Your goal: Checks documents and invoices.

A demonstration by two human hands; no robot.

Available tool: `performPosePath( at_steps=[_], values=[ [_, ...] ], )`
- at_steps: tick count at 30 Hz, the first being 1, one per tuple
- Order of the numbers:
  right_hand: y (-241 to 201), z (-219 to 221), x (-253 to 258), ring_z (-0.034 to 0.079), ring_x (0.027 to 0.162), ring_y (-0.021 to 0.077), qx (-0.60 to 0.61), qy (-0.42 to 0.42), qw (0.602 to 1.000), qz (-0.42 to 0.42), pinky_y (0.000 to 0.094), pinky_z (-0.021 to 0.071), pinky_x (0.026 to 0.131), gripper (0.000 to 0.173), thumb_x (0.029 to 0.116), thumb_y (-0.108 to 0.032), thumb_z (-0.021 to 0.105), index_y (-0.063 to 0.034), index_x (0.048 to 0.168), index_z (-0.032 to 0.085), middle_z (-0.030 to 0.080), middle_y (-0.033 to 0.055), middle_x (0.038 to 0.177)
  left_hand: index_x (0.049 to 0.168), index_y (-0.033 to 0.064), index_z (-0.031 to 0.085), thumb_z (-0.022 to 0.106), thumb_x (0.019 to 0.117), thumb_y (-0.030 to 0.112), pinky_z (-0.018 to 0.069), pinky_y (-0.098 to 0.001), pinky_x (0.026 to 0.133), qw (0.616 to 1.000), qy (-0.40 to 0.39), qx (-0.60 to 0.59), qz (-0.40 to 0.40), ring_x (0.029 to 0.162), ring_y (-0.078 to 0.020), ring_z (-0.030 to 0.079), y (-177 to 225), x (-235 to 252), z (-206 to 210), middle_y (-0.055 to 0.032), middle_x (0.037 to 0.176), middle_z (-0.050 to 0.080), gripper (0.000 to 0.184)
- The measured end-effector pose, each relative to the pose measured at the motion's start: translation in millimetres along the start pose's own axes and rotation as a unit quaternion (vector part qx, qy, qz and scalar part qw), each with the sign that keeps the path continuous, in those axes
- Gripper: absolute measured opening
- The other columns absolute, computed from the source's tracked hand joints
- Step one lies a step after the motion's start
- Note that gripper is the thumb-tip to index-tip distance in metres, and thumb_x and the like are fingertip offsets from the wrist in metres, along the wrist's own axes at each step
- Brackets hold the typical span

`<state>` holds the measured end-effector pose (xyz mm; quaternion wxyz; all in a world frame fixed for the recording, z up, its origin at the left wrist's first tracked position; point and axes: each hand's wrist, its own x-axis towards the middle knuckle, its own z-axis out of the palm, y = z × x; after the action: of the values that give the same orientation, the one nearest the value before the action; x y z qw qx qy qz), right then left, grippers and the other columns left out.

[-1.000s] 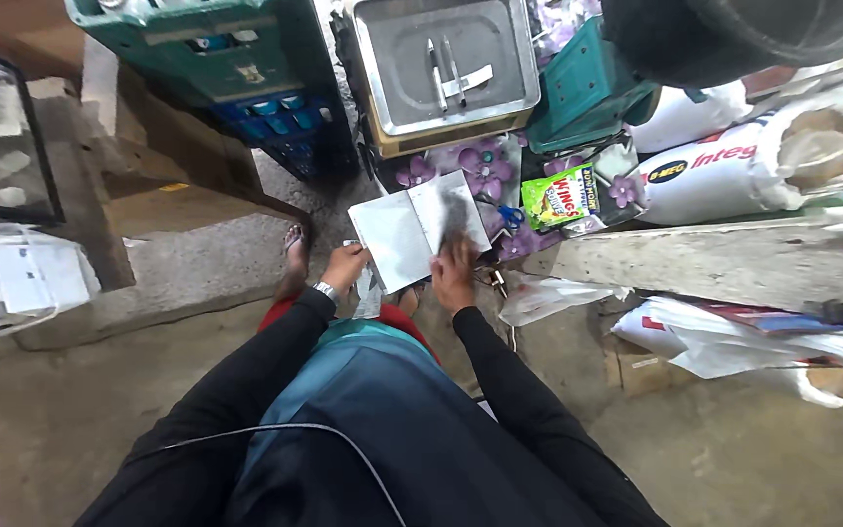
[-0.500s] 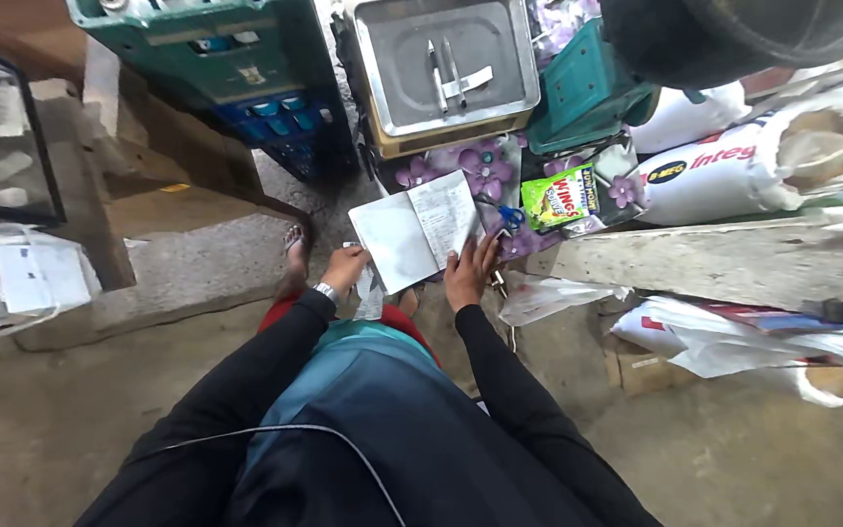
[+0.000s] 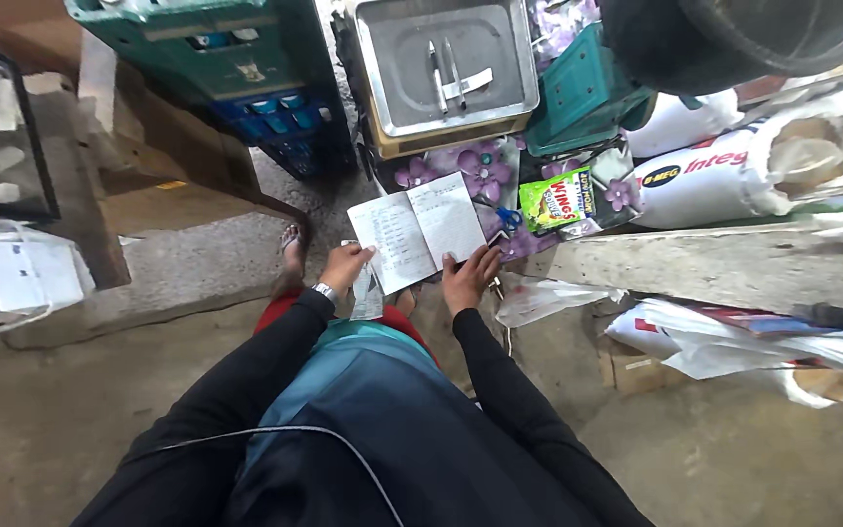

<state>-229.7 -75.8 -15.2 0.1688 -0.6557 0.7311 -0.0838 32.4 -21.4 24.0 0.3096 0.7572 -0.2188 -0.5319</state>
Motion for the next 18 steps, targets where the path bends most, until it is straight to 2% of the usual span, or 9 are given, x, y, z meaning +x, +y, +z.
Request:
performPosePath(
  at_steps=[2,4,6,8,9,11,13,15,18],
  values=[
    [3.0,2.4,2.8,-0.001,0.159,0.0369,-0.030,-0.003,1.000,-0.001,0.0581,0.0087,0.127,0.098,0.0964,-0.071,0.044,-0.0017,0.162,0.022,0.000,0.0198,0.172,0.101,0.0027,0.072,0.068,0.0994,0.033,0.0519,-0.0497,0.082,1.000,-0.010,0.011,0.008,0.088,-0.0237,0.064,-2.9,2.0,0.6,-0.0141,0.096,0.069,0.031],
    [1.6,2.1,2.0,-0.001,0.159,0.0355,-0.035,-0.004,0.999,-0.034,0.0590,0.0081,0.127,0.090,0.0996,-0.065,0.043,-0.0043,0.162,0.024,0.000,0.0180,0.172,0.107,0.0033,0.073,0.068,0.0996,0.034,0.0527,-0.0505,0.084,1.000,-0.013,0.009,-0.002,0.092,-0.0250,0.065,-1.3,-2.5,-1.4,-0.0151,0.101,0.070,0.032],
    [-1.1,0.3,-0.1,-0.002,0.159,0.0351,-0.028,-0.013,0.997,-0.071,0.0589,0.0110,0.128,0.075,0.1032,-0.058,0.042,-0.0101,0.161,0.033,0.001,0.0165,0.173,0.109,0.0074,0.072,0.067,0.0987,0.044,0.0527,-0.0499,0.076,1.000,-0.014,0.019,0.004,0.087,-0.0261,0.064,-2.3,-13.6,-3.8,-0.0149,0.100,0.069,0.038],
    [-5.0,0.9,-3.9,0.002,0.159,0.0340,0.015,-0.026,0.990,-0.136,0.0586,0.0138,0.128,0.056,0.1065,-0.045,0.044,-0.0150,0.154,0.048,0.011,0.0136,0.172,0.109,0.0095,0.071,0.065,0.0982,0.049,0.0520,-0.0502,0.072,1.000,-0.016,0.025,0.006,0.084,-0.0274,0.063,-3.5,-18.3,-4.1,-0.0155,0.100,0.069,0.042],
    [-7.6,2.5,-6.5,0.006,0.160,0.0325,0.037,-0.034,0.983,-0.178,0.0584,0.0132,0.128,0.052,0.1073,-0.039,0.045,-0.0166,0.155,0.048,0.018,0.0114,0.172,0.110,0.0094,0.071,0.065,0.0983,0.049,0.0526,-0.0513,0.074,1.000,-0.017,0.025,0.005,0.087,-0.0282,0.064,-3.4,-17.5,-3.8,-0.0159,0.102,0.069,0.042],
    [-13.9,8.3,-14.6,0.014,0.159,0.0296,0.078,-0.050,0.964,-0.251,0.0566,0.0152,0.128,0.056,0.1054,-0.027,0.050,-0.0178,0.159,0.040,0.030,0.0066,0.168,0.112,0.0074,0.072,0.065,0.0996,0.044,0.0530,-0.0529,0.082,1.000,-0.016,0.020,0.000,0.094,-0.0283,0.065,-2.5,-11.5,-2.9,-0.0165,0.105,0.070,0.039],
    [-22.1,9.7,-23.8,0.021,0.158,0.0278,0.092,-0.069,0.954,-0.276,0.0529,0.0175,0.129,0.064,0.1026,-0.022,0.055,-0.0177,0.163,0.033,0.031,0.0072,0.168,0.109,0.0039,0.073,0.066,0.1009,0.035,0.0519,-0.0516,0.087,1.000,-0.012,0.015,-0.007,0.096,-0.0257,0.065,-0.3,-1.9,-0.6,-0.0155,0.105,0.070,0.033],
    [-28.0,10.1,-29.4,0.027,0.156,0.0259,0.108,-0.073,0.958,-0.255,0.0492,0.0192,0.129,0.066,0.1025,-0.022,0.056,-0.0163,0.163,0.031,0.031,0.0102,0.167,0.108,0.0040,0.073,0.066,0.1009,0.034,0.0515,-0.0493,0.085,1.000,-0.012,0.017,-0.004,0.094,-0.0235,0.064,0.5,0.0,-0.1,-0.0140,0.103,0.070,0.032],
    [-32.2,5.5,-29.8,0.028,0.155,0.0272,0.142,-0.062,0.974,-0.164,0.0522,0.0240,0.127,0.063,0.1063,-0.032,0.050,-0.0190,0.164,0.028,0.031,0.0061,0.168,0.108,0.0067,0.073,0.066,0.0998,0.040,0.0520,-0.0493,0.080,1.000,-0.018,0.018,-0.002,0.090,-0.0239,0.064,-1.2,-6.7,-2.7,-0.0135,0.101,0.070,0.035]
  ],
)
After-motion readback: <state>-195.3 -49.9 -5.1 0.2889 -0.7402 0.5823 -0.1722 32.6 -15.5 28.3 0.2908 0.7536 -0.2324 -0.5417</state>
